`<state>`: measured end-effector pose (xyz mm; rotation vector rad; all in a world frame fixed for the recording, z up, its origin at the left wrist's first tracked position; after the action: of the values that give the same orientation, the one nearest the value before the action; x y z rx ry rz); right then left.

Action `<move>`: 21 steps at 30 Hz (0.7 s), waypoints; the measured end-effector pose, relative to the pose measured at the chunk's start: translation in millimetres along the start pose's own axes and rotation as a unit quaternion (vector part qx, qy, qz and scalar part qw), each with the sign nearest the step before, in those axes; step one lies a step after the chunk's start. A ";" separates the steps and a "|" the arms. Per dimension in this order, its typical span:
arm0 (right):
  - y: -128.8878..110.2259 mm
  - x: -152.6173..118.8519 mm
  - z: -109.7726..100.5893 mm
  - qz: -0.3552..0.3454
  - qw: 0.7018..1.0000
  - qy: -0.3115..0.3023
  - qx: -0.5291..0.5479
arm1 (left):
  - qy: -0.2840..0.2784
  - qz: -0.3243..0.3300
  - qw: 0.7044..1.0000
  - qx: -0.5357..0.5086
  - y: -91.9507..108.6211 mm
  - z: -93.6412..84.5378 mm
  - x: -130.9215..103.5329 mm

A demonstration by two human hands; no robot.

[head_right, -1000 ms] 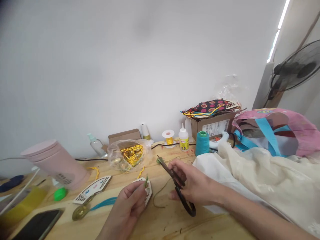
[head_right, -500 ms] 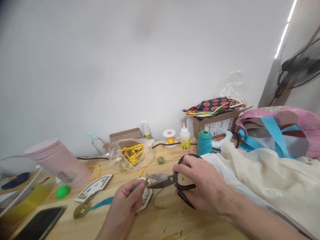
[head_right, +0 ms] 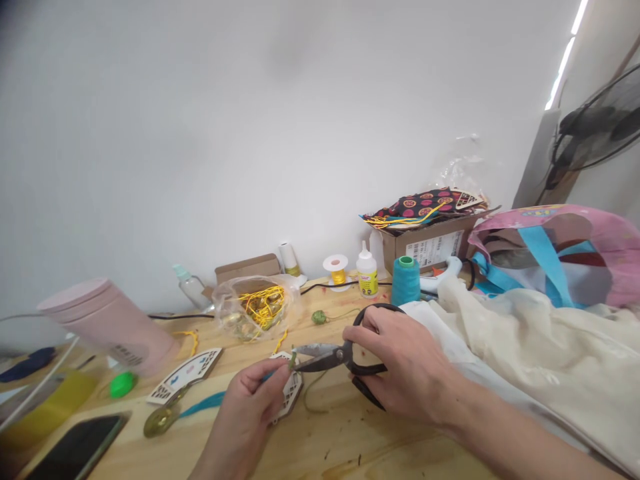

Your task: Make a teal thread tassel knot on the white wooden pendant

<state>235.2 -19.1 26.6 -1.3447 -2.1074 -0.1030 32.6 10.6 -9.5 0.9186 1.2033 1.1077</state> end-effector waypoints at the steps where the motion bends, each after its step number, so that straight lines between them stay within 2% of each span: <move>1: -0.3 0.1 -0.2 -0.001 1.000 0.001 -0.001 | 0.000 -0.001 1.000 0.000 -0.1 0.0 0.0; 21: 1.7 0.4 0.2 -0.005 1.000 0.010 -0.016 | -0.004 0.005 1.000 0.011 0.1 -0.6 1.0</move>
<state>236.4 -17.9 26.3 -1.3459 -2.1047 -0.1559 32.0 11.5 -9.8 0.9456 1.2082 1.0990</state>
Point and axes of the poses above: each hand's wrist, its own x-axis towards the middle knuckle, its own z-axis out of the palm, y = z × x, the point moved 2 cm from there along x, towards the middle knuckle, and after that the axes turned 5 degrees about y, right-handed, at the moved point
